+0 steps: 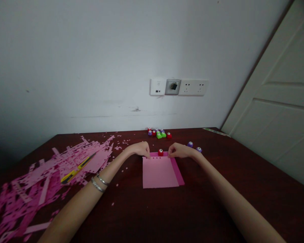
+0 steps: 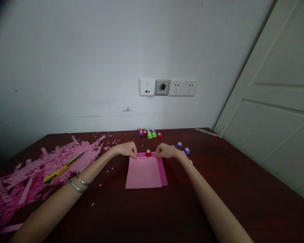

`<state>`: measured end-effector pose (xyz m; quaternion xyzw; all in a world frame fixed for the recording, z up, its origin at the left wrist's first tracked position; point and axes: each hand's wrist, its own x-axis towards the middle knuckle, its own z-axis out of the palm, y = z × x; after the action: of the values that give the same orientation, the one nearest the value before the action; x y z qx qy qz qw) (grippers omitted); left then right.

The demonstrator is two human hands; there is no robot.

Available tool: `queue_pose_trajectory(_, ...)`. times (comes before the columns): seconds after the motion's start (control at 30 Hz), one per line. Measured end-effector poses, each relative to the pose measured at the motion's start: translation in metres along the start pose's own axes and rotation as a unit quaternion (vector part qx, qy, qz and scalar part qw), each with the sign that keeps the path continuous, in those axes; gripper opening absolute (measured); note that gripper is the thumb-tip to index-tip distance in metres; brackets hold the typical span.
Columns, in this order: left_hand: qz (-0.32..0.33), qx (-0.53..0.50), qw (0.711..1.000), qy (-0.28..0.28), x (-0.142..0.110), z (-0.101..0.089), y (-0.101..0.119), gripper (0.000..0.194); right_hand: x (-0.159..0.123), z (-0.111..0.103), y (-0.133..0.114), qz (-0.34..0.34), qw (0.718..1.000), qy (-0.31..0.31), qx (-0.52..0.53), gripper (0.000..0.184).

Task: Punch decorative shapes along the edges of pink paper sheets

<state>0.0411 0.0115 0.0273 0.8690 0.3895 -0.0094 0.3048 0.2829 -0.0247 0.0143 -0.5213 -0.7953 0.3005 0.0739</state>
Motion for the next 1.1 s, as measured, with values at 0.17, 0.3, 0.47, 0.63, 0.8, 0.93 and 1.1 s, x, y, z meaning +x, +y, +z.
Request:
queue_pose_trajectory(0.17,-0.022,0.004,1.000,0.013,0.002,0.000,-0.006,0.014,0.003,0.007,0.000,-0.017,1.000,0.014,0.004,0.018)
queue_pose_trajectory(0.3,-0.024,-0.007,1.000,0.013,0.005,0.000,-0.012,0.014,0.006,0.010,0.003,-0.031,0.999,0.019,-0.012,0.019)
queue_pose_trajectory(0.47,-0.028,-0.003,0.999,0.017,0.005,-0.001,-0.014,0.014,0.008,0.011,0.005,-0.045,0.998,0.028,-0.022,0.019)
queue_pose_trajectory(0.63,-0.028,-0.001,1.000,0.013,0.005,-0.002,-0.015,0.014,0.008,0.011,0.004,-0.043,0.998,0.035,-0.019,0.019)
queue_pose_trajectory(0.8,-0.031,-0.009,0.999,0.017,0.007,-0.002,-0.017,0.013,0.009,0.013,0.003,-0.048,0.997,0.042,-0.030,0.019)
queue_pose_trajectory(0.93,-0.036,-0.012,0.999,0.025,0.006,-0.002,-0.017,0.012,0.009,0.014,0.003,-0.050,0.997,0.052,-0.029,0.019)
queue_pose_trajectory(1.1,-0.032,-0.012,0.999,0.026,0.005,-0.003,-0.016,0.013,0.009,0.013,0.005,-0.047,0.998,0.046,-0.020,0.020)
